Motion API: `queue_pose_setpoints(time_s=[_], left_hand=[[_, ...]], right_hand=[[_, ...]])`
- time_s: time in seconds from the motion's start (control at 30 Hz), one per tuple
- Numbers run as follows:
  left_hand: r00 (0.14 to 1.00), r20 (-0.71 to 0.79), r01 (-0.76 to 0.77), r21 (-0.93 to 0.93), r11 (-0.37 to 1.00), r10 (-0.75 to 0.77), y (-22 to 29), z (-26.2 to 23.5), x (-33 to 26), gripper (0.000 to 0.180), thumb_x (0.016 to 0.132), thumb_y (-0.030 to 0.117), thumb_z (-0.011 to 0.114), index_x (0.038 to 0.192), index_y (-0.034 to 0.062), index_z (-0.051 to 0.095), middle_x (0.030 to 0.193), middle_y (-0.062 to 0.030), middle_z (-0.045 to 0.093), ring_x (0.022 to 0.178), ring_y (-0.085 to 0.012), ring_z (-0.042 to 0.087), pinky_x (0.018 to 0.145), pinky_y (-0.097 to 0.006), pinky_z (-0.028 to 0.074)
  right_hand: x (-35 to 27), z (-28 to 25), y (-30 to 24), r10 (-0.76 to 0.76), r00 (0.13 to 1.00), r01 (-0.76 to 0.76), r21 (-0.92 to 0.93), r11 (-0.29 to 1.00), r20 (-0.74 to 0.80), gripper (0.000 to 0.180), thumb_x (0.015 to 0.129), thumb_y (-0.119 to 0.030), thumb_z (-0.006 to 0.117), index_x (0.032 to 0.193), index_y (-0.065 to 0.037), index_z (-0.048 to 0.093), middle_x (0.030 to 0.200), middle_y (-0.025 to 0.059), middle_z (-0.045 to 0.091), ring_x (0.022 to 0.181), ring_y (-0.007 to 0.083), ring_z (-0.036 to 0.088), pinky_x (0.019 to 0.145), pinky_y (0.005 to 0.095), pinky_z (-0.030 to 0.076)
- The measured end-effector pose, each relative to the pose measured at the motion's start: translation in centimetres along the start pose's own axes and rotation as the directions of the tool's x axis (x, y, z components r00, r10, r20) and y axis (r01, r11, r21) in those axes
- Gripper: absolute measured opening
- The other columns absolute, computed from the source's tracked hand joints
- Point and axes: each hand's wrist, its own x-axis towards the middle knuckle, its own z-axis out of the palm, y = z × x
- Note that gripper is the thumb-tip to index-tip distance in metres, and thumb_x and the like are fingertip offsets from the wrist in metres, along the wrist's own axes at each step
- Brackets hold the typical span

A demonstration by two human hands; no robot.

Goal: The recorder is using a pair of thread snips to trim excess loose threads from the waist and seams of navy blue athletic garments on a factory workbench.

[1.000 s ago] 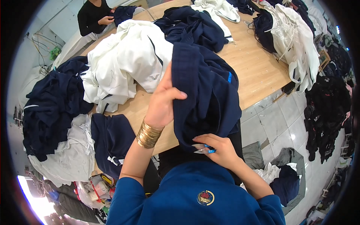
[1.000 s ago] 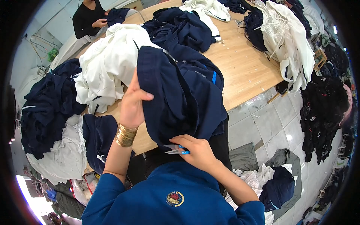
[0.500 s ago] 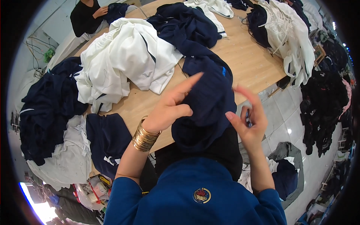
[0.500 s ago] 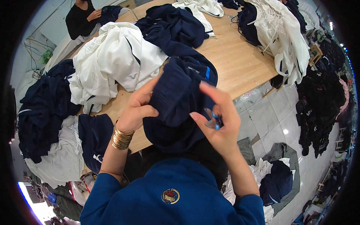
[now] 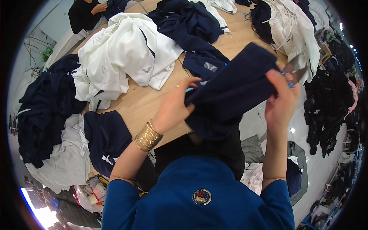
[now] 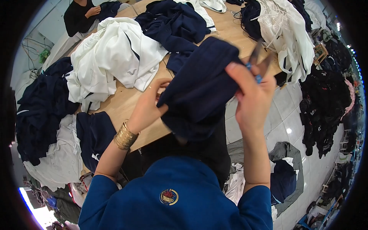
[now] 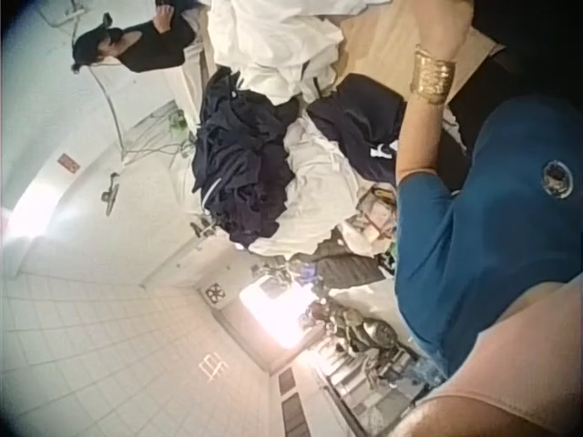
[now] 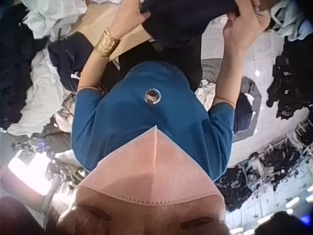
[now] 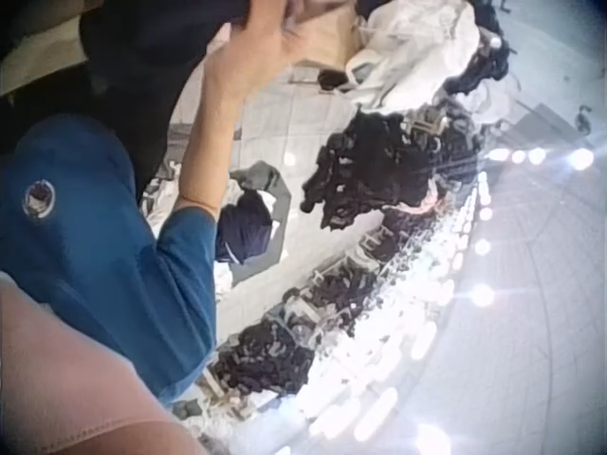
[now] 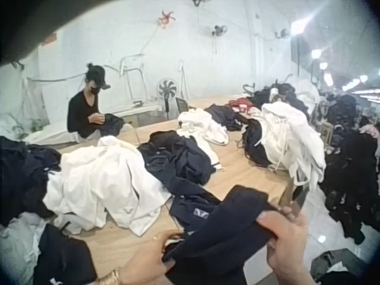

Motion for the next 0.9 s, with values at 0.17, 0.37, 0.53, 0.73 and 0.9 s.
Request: queue_pose_setpoints(time_s=[0.17, 0.37, 0.53, 0.73, 0.9], left_hand=[[0.992, -0.001, 0.122, -0.163, 0.979, -0.124, -4.6, -2.4, 0.8, 0.039, 0.070, -0.004, 0.049, 0.107, 0.0064, 0.054, 0.086, -0.0106, 0.058, 0.078, -0.0189, 0.056, 0.069, -0.031, 0.047], [0.931, 0.161, 0.257, -0.926, 0.275, -0.329, -2.5, -3.9, -0.7, 0.018, 0.072, 0.000, 0.048, 0.087, -0.0010, 0.058, 0.080, -0.0058, 0.059, 0.075, -0.0144, 0.055, 0.072, -0.028, 0.047], [0.996, 0.059, 0.062, -0.997, -0.038, 0.061, -5.7, -3.6, -1.7, 0.021, 0.081, 0.002, 0.052, 0.102, 0.0029, 0.046, 0.102, -0.0051, 0.045, 0.092, -0.0159, 0.050, 0.089, -0.030, 0.043], [1.000, 0.017, 0.015, -0.994, 0.107, 0.015, -4.1, -2.9, -1.5, 0.020, 0.080, 0.005, 0.052, 0.100, 0.0024, 0.049, 0.098, -0.0061, 0.049, 0.089, -0.0168, 0.052, 0.084, -0.030, 0.045], [0.947, 0.279, 0.268, -0.960, -0.083, -0.157, -2.6, -4.0, -0.6, 0.018, 0.076, 0.012, 0.052, 0.089, 0.0017, 0.057, 0.086, -0.0075, 0.060, 0.078, -0.0186, 0.058, 0.075, -0.030, 0.048]], right_hand=[[1.8, -1.9, -2.1, -0.105, 0.992, 0.111, 0.077, 0.991, -0.074, 0.006, 0.076, -0.009, 0.061, 0.074, -0.008, 0.056, 0.051, -0.0062, 0.044, 0.034, 0.0019, 0.029, 0.034, 0.0179, 0.019], [2.8, -3.8, -0.2, 0.008, 0.985, 0.002, 0.058, 0.998, -0.171, 0.021, 0.074, -0.007, 0.065, 0.063, -0.012, 0.048, 0.051, -0.0067, 0.043, 0.035, 0.0016, 0.026, 0.036, 0.0190, 0.015], [3.2, -4.5, 0.9, 0.008, 0.988, -0.008, 0.000, 1.000, -0.156, 0.021, 0.074, -0.011, 0.067, 0.062, -0.014, 0.050, 0.052, -0.0076, 0.045, 0.036, 0.0006, 0.029, 0.036, 0.0179, 0.017], [3.1, -5.5, 1.3, 0.032, 0.988, -0.038, -0.034, 0.999, -0.149, 0.021, 0.074, -0.010, 0.067, 0.063, -0.014, 0.050, 0.054, -0.0082, 0.047, 0.038, -0.0003, 0.031, 0.036, 0.0170, 0.018], [3.3, -5.4, 1.6, 0.025, 0.965, -0.040, -0.054, 0.998, -0.260, 0.022, 0.074, -0.009, 0.067, 0.062, -0.015, 0.050, 0.054, -0.0096, 0.046, 0.038, -0.0016, 0.029, 0.036, 0.0161, 0.017]])
